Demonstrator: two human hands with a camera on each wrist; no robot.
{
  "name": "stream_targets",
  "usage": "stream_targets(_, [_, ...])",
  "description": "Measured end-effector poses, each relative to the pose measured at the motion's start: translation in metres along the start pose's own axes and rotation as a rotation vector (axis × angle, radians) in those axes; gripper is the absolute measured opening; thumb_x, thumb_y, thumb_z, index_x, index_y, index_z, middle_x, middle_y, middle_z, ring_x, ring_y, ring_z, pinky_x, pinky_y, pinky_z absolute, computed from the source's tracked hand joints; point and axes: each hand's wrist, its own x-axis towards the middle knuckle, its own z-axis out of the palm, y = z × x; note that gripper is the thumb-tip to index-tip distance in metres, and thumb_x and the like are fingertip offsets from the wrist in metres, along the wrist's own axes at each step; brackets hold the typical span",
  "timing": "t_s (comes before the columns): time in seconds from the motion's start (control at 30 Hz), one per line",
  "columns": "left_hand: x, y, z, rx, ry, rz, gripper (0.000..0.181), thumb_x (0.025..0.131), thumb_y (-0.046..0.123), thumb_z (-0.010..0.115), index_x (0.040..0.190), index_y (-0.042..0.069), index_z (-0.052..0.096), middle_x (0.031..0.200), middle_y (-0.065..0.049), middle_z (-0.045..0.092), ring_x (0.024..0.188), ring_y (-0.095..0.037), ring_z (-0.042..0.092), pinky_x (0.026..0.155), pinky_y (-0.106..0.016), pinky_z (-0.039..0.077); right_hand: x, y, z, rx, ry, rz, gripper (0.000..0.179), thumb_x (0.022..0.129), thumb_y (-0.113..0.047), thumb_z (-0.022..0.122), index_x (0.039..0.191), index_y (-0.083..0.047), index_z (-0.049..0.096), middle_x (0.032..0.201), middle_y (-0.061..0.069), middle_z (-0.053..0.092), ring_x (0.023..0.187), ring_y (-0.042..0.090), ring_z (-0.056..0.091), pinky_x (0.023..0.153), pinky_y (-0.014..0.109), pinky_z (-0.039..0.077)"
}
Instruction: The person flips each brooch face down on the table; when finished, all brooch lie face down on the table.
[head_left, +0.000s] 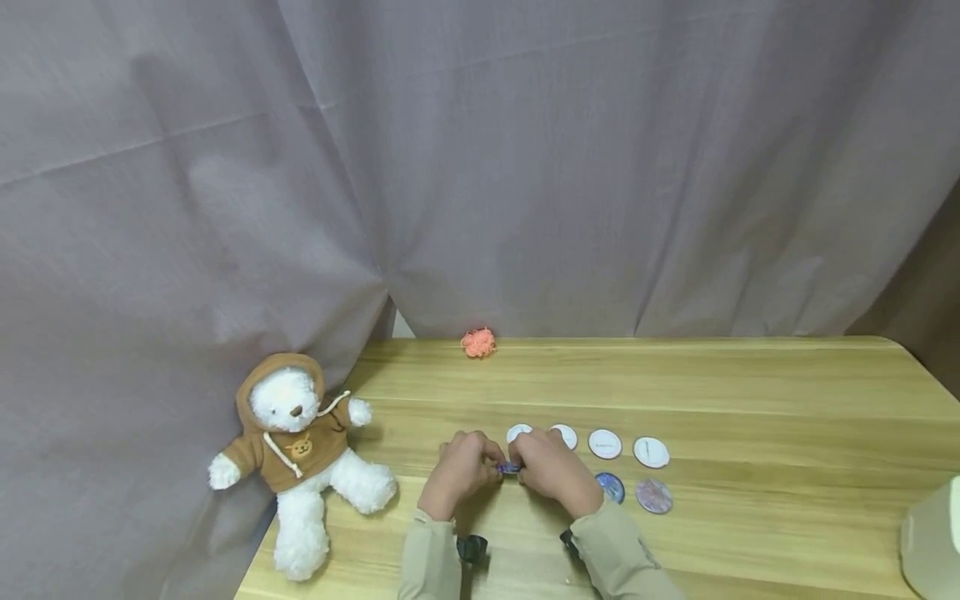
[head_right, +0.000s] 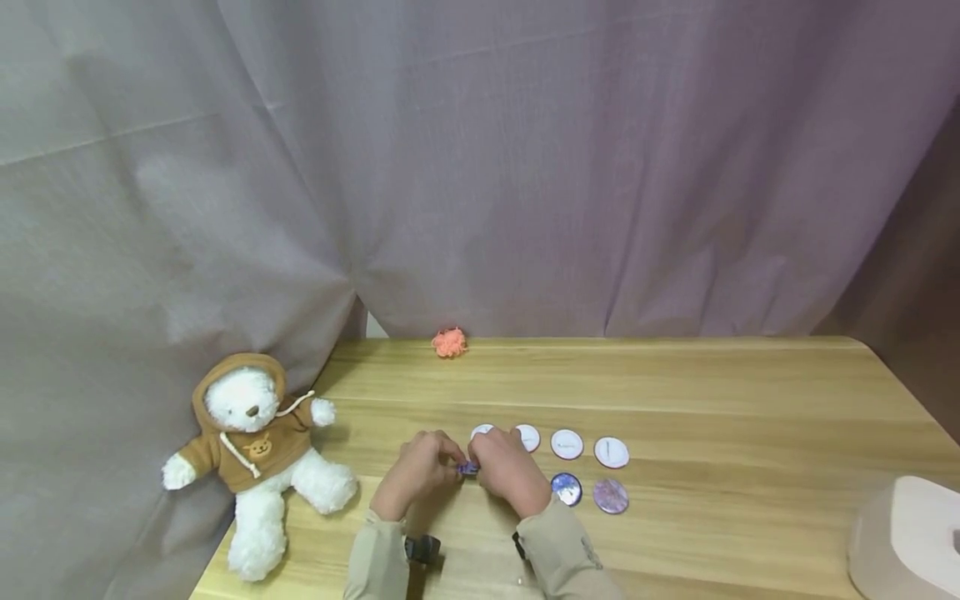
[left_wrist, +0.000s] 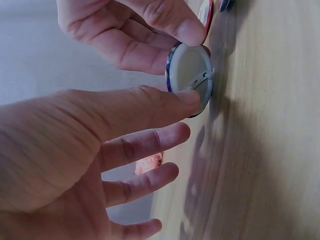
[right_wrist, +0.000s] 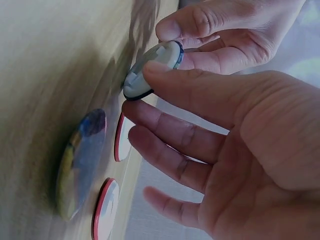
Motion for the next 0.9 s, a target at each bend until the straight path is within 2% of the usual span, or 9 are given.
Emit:
stream_targets(0.27, [0.003,-0.002,0.003,0.03,0.064,0.042,0.014,0.075,0.005,0.081,0.082,0.017,0.081,0.089,0.002,0.073,0.086,-0.024,0.062,0.074,-0.051,0.043,-0.001,0.001,-0.003,0.015,0.068,-0.01,0.024,0.07,0.009,0.068,0.066,-0.014,0.062,0.062,-0.009,0.053,0.056,0.013,0.045,0.057,0.034,0.041])
stream_targets(0.43, [0.004,-0.002,0.005,0.038,0.083,0.051,0.012,0.078,0.006,0.08,0.084,0.017,0.082,0.089,0.002,0.074,0.085,-0.024,0.061,0.073,-0.048,0.042,0.0,0.002,-0.005,0.049,0.057,0.014,0.022,0.073,0.01,0.066,0.069,-0.012,0.067,0.063,-0.007,0.057,0.057,0.013,0.047,0.056,0.033,0.042])
stream_targets(0.73, [0.005,0.001,0.005,0.065,0.119,0.063,0.01,0.08,0.01,0.08,0.087,0.018,0.082,0.09,0.003,0.076,0.084,-0.024,0.061,0.073,-0.048,0.042,0.002,0.009,-0.005,0.016,0.09,-0.009,0.025,0.074,0.009,0.07,0.066,-0.014,0.062,0.06,-0.01,0.048,0.055,0.012,0.039,0.053,0.029,0.036])
stream_targets(0.9, [0.006,0.002,0.003,0.046,0.126,0.051,0.012,0.081,0.008,0.078,0.088,0.017,0.081,0.092,0.003,0.076,0.085,-0.024,0.061,0.077,-0.051,0.042,0.004,0.012,-0.006,0.056,0.084,0.007,0.024,0.076,0.009,0.07,0.068,-0.013,0.064,0.062,-0.01,0.049,0.057,0.012,0.041,0.054,0.029,0.037])
